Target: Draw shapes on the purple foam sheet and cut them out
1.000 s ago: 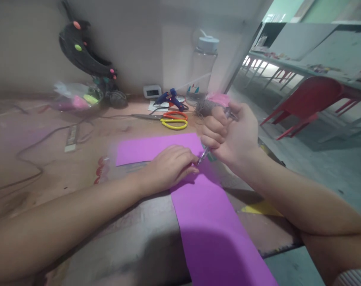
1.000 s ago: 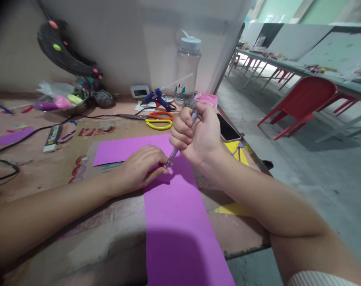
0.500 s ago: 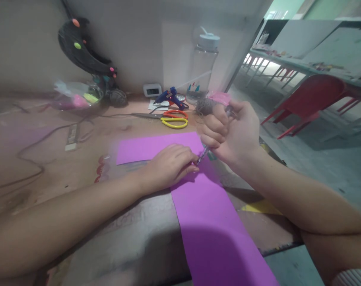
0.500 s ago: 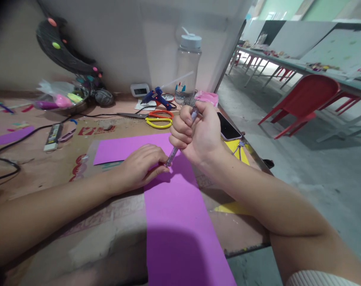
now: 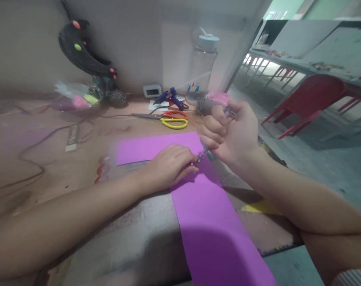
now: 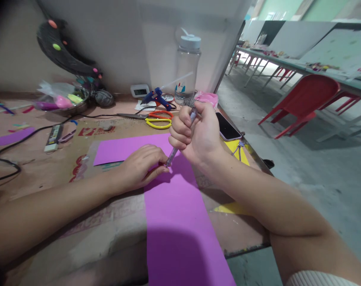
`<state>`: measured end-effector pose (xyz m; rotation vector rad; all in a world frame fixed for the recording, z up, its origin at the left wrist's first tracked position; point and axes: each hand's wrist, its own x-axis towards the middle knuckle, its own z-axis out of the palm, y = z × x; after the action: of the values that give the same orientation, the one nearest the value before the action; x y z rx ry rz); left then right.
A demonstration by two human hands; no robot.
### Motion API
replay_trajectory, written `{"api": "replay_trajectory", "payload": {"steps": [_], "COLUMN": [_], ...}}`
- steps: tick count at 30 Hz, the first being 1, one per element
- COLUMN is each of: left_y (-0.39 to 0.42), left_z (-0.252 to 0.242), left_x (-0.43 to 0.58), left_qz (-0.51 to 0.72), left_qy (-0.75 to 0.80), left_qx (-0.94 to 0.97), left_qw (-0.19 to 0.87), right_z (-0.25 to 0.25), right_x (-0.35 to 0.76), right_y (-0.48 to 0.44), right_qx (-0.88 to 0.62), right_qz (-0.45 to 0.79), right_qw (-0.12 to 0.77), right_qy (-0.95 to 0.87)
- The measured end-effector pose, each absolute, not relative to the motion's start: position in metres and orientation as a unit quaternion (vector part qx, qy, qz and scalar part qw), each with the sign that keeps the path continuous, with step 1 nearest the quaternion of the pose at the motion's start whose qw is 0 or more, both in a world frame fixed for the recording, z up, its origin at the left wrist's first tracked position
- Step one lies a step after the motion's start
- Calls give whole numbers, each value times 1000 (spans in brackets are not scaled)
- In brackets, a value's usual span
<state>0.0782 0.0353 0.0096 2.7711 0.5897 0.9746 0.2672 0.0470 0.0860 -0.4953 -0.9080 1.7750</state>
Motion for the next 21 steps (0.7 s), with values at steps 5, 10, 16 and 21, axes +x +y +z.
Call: {"api": "replay_trajectory", "payload": {"steps": [5,10,16,21], "left_y": [35,36,35,35], "left_z": [10,10,10,10], "left_x": [78,78,78,79], "left_qz": [327,321,325,315], "left_qy": [193,199,196,207], "left_qx": [922,923,922,923], "left_qw": [74,78,75,80], "right_z": [87,87,87,87], "right_x": [267,266,266,264], "right_y": [46,45,45,45], "right_qx": [-209,-221,-221,-230], "right_qz": [736,723,719,719], "right_qw": [520,527,531,532], "right_qy": [-381,-388,-391,-385]}}
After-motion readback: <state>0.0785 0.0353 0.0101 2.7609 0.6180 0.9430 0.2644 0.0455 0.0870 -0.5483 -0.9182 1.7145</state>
